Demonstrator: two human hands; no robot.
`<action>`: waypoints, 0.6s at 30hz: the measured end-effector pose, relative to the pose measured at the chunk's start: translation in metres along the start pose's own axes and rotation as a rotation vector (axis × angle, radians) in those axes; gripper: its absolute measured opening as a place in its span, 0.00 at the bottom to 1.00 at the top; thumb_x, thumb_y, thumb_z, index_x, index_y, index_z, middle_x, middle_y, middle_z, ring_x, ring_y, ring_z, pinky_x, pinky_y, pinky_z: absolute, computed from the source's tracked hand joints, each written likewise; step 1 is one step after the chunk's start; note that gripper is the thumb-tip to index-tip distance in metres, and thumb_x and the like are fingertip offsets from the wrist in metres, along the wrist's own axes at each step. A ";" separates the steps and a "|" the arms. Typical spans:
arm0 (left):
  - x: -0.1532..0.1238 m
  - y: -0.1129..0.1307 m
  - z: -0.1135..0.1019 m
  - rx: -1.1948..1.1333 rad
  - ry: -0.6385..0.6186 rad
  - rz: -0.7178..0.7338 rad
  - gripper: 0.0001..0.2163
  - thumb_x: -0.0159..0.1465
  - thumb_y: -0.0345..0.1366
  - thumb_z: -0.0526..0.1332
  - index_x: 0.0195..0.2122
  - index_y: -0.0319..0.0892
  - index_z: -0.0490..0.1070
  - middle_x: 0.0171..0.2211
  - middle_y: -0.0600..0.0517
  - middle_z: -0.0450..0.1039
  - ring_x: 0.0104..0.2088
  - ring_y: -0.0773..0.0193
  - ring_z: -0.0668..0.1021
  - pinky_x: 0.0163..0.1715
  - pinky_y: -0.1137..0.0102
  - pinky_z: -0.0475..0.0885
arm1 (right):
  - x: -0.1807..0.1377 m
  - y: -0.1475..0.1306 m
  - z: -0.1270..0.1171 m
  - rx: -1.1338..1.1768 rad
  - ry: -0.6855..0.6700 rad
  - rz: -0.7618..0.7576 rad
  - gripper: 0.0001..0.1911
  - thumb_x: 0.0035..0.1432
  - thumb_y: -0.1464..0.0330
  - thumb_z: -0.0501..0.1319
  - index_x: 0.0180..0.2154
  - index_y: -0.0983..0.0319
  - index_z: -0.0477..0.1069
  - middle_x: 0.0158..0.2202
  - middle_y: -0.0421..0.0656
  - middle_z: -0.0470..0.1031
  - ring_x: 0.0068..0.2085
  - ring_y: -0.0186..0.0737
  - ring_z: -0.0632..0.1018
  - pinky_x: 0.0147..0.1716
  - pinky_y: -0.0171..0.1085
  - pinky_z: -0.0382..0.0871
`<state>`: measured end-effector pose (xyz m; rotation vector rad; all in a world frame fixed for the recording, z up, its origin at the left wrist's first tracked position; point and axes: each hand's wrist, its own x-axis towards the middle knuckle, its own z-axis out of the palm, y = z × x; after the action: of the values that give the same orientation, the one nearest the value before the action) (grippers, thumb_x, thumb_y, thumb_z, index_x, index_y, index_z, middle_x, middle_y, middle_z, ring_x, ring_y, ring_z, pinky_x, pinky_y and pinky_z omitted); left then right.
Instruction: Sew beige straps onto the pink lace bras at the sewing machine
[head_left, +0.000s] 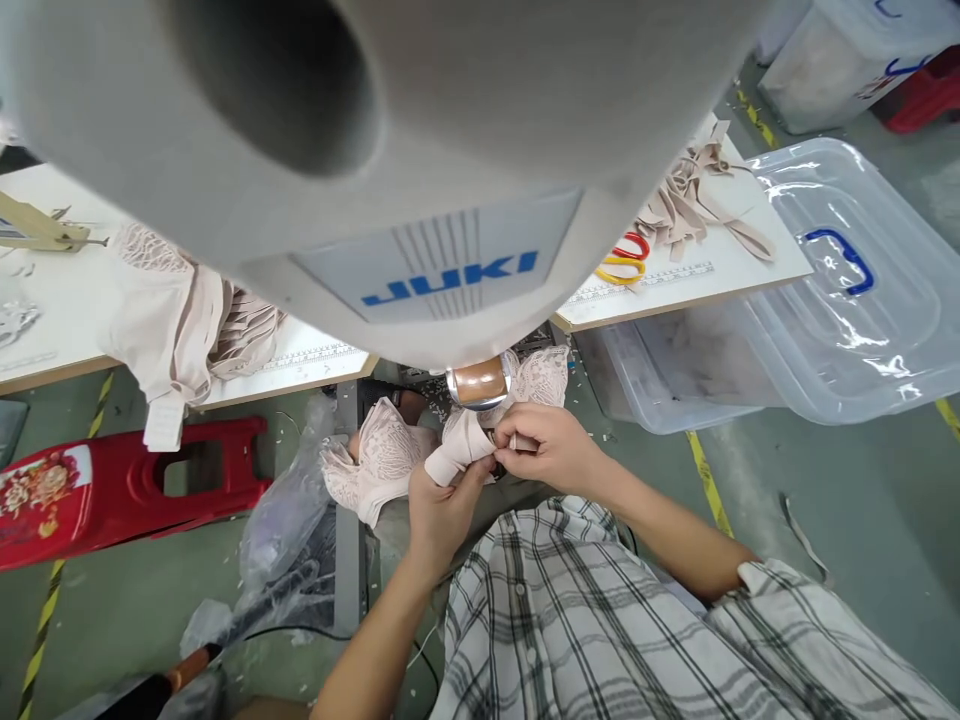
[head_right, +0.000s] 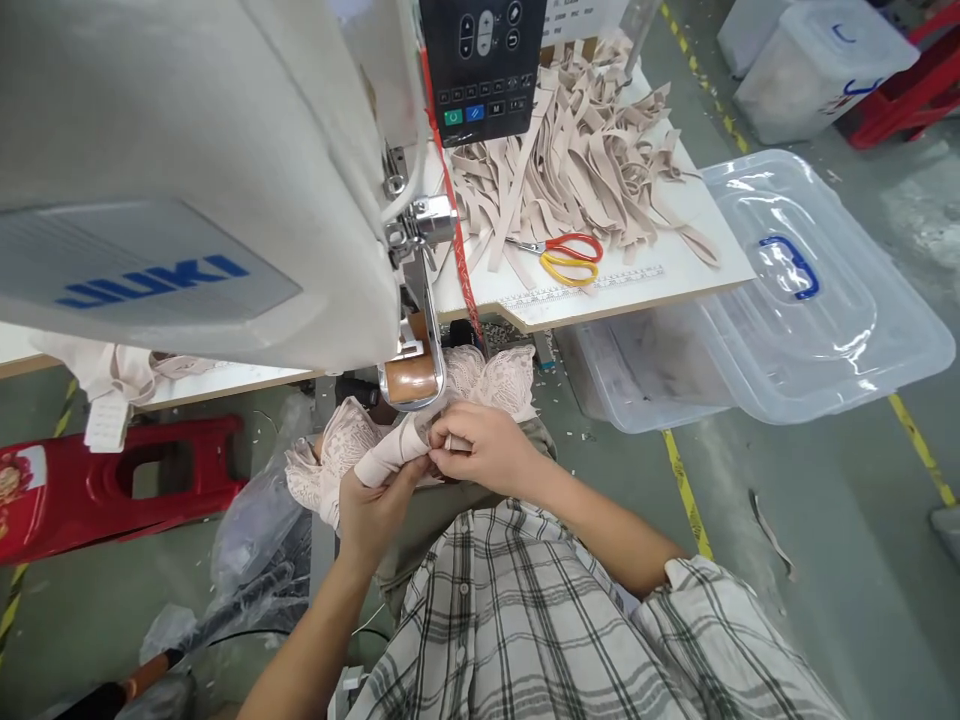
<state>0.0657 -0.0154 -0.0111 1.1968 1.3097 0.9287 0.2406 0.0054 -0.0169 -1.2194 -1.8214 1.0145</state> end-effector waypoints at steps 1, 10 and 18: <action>0.000 -0.001 -0.001 -0.007 -0.012 0.013 0.08 0.59 0.38 0.67 0.35 0.40 0.82 0.30 0.50 0.81 0.41 0.53 0.81 0.42 0.65 0.78 | 0.001 0.000 -0.003 0.013 -0.031 0.004 0.04 0.54 0.73 0.62 0.28 0.60 0.72 0.28 0.37 0.74 0.30 0.32 0.73 0.30 0.31 0.64; 0.009 -0.004 -0.002 -0.021 -0.151 -0.099 0.11 0.59 0.40 0.66 0.37 0.37 0.80 0.28 0.49 0.80 0.30 0.61 0.79 0.33 0.69 0.76 | -0.003 0.006 -0.002 -0.023 -0.133 0.010 0.06 0.58 0.73 0.58 0.30 0.61 0.71 0.30 0.40 0.74 0.33 0.35 0.73 0.33 0.33 0.65; 0.012 -0.002 -0.007 0.119 -0.111 -0.002 0.09 0.60 0.39 0.65 0.37 0.41 0.80 0.31 0.49 0.80 0.45 0.52 0.79 0.47 0.63 0.74 | -0.005 0.006 -0.002 0.097 -0.111 0.203 0.04 0.56 0.70 0.61 0.32 0.61 0.75 0.33 0.41 0.77 0.35 0.36 0.76 0.35 0.33 0.67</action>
<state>0.0597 -0.0034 -0.0145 1.3191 1.2910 0.7804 0.2465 0.0023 -0.0216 -1.3315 -1.7346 1.2911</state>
